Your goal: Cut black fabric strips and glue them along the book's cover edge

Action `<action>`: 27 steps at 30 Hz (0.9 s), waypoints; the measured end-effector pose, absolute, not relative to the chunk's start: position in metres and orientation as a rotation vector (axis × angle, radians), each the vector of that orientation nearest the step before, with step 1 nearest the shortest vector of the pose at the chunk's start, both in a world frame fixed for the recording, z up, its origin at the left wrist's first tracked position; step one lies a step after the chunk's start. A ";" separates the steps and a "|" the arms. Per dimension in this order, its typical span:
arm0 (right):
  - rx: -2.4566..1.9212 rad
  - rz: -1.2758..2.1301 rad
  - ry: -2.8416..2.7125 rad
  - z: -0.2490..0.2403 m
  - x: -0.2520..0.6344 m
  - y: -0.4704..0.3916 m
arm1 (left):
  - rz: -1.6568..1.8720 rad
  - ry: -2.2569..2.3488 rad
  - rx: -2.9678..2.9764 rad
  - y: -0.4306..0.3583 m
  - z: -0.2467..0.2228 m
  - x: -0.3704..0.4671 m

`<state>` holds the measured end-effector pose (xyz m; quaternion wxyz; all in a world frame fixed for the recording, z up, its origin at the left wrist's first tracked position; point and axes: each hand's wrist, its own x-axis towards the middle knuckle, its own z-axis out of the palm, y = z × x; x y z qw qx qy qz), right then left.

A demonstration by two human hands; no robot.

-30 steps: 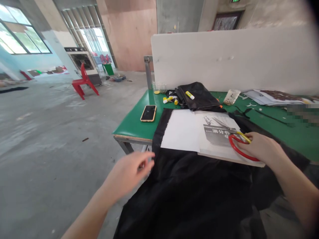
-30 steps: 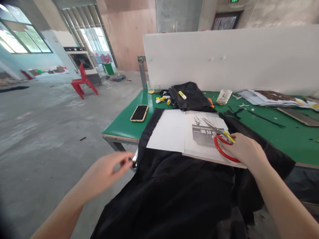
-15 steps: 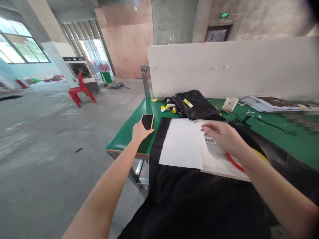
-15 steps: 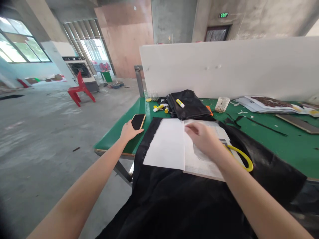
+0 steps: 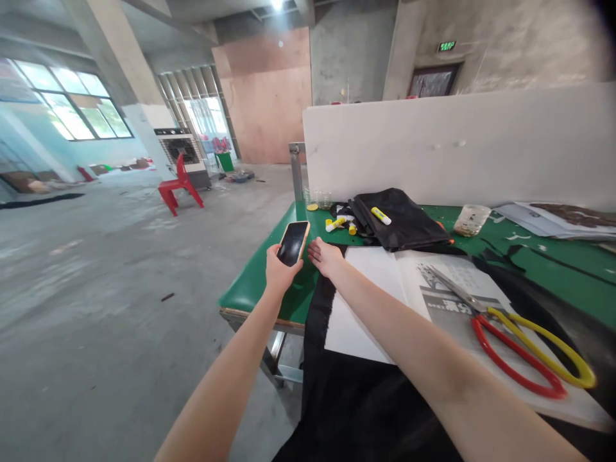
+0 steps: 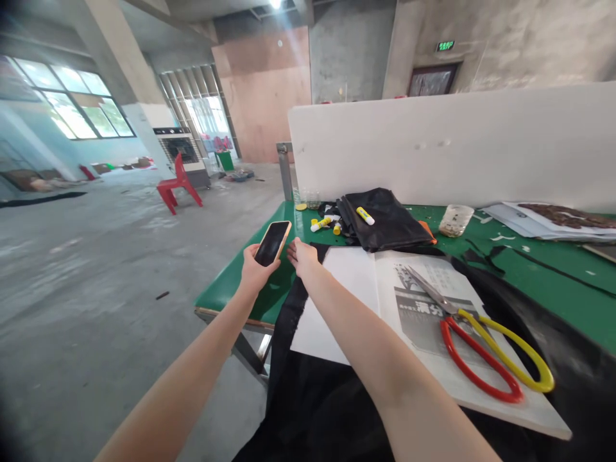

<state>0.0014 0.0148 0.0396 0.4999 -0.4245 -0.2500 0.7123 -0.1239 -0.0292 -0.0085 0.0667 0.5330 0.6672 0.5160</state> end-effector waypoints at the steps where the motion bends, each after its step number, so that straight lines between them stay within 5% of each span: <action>1: -1.016 1.723 -0.575 0.037 -0.005 0.020 | 1.571 1.983 1.622 -0.030 -0.008 -0.123; 16: -0.997 1.684 -0.507 0.022 -0.029 0.043 | 1.709 1.876 1.805 -0.027 -0.003 -0.119; 27: -1.091 1.574 -1.061 0.071 0.032 0.024 | 1.670 2.161 1.906 -0.027 -0.004 -0.121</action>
